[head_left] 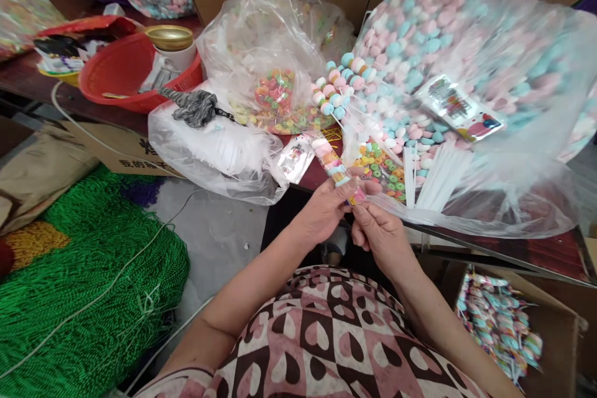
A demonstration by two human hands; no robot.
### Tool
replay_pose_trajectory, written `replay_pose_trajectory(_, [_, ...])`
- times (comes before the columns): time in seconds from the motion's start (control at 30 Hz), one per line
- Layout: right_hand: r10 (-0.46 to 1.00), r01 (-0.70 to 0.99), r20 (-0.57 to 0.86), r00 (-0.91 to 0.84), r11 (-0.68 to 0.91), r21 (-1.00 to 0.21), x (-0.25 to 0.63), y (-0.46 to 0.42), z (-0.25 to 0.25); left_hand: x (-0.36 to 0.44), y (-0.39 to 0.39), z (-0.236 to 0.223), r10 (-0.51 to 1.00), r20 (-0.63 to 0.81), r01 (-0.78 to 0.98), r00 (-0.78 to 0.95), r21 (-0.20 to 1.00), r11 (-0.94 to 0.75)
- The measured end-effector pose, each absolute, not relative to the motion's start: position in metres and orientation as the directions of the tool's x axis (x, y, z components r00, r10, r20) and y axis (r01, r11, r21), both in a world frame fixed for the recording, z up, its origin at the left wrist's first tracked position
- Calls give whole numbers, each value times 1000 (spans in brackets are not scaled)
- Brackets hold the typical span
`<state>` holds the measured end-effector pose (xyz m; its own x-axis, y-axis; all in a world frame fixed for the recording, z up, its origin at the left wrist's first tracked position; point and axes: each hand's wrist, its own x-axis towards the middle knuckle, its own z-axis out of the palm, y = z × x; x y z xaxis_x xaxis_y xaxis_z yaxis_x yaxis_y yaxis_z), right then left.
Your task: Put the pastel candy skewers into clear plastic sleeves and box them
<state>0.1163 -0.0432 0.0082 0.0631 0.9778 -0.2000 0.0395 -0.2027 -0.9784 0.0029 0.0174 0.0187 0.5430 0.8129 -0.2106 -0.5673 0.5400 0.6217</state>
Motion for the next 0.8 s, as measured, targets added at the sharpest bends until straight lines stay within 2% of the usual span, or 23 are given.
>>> replay_pose_trajectory(0.17, [970, 2, -238, 52, -239, -971, 117, -43, 6, 1, 26, 24, 861, -232, -591, 453, 645, 485])
replay_pose_trajectory(0.3, [973, 72, -213, 86, -219, -973, 120, -46, 11, 5, 25, 28, 892, -202, -623, 405, 653, 430])
replay_pose_trajectory(0.4, [980, 124, -154, 127, -170, -978, 123, -47, 15, 5, 21, 24, 882, -161, -600, 443, 678, 425])
replay_pose_trajectory(0.5, [983, 182, -101, 152, -128, -975, 123, -48, 17, 3, 17, 16, 888, -153, -470, 433, 802, 367])
replay_pose_trajectory(0.6, [990, 302, -70, 122, -104, -948, 125, -49, 18, -3, 18, 12, 929, -63, -249, 366, 955, 162])
replay_pose_trajectory(0.7, [983, 431, 14, 183, -68, -900, 131, -51, 19, -9, 20, 13, 943, 51, -96, 329, 995, -21])
replay_pose_trajectory(0.8, [973, 496, 90, 211, -27, -868, 134, -51, 19, -9, 19, 13, 916, 69, -41, 395, 997, -58])
